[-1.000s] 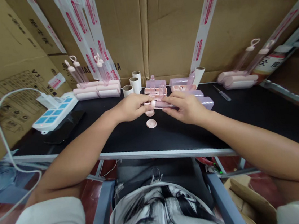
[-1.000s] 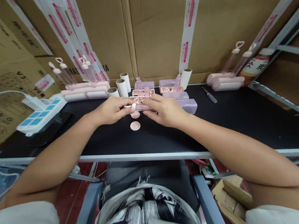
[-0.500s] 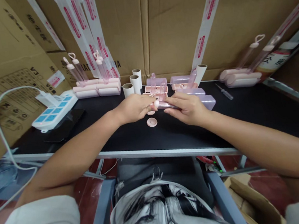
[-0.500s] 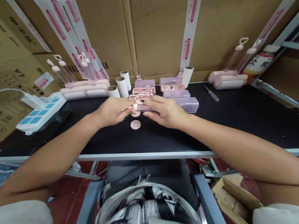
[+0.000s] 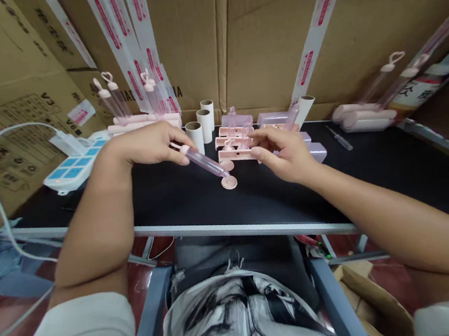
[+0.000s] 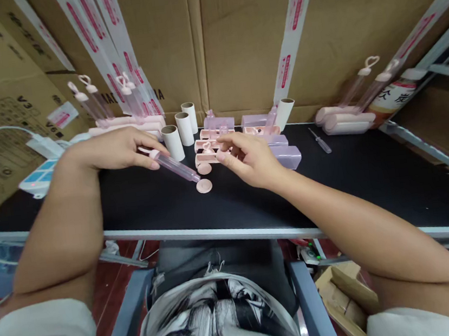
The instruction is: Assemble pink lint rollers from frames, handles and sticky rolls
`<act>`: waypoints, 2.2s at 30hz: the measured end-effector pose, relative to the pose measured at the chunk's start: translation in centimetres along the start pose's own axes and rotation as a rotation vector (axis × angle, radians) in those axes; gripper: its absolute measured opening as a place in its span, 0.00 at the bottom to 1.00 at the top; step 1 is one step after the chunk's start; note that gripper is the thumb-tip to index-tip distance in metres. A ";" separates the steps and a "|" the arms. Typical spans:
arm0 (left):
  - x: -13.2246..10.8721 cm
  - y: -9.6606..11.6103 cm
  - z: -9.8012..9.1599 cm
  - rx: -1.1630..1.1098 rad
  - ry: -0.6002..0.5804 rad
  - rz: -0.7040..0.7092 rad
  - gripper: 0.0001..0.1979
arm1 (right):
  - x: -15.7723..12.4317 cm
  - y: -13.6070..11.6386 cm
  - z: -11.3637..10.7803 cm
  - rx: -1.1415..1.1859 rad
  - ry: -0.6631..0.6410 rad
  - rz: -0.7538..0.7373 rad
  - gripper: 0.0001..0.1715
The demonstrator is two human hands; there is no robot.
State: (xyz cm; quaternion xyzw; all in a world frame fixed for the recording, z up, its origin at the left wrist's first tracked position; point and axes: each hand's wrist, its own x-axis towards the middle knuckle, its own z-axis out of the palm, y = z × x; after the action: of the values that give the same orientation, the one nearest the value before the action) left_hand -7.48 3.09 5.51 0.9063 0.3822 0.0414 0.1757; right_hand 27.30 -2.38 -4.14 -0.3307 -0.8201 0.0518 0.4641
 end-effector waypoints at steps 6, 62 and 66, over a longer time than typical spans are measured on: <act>0.3 -2.7 -0.7 0.006 -0.143 -0.162 0.28 | -0.3 0.4 1.0 -0.010 -0.265 -0.105 0.14; 5.6 3.0 8.3 -0.326 0.936 0.271 0.43 | 0.3 -2.0 1.8 0.961 -0.275 0.893 0.17; 5.6 3.4 9.0 -0.333 0.885 0.290 0.44 | 0.8 -2.1 1.3 1.089 -0.221 0.994 0.07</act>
State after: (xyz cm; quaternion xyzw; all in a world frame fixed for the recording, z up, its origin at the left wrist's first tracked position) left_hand 0.68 2.30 -2.06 0.8053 0.2782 0.5068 0.1316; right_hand 24.91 -3.24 -3.46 -0.3787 -0.4738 0.6876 0.3991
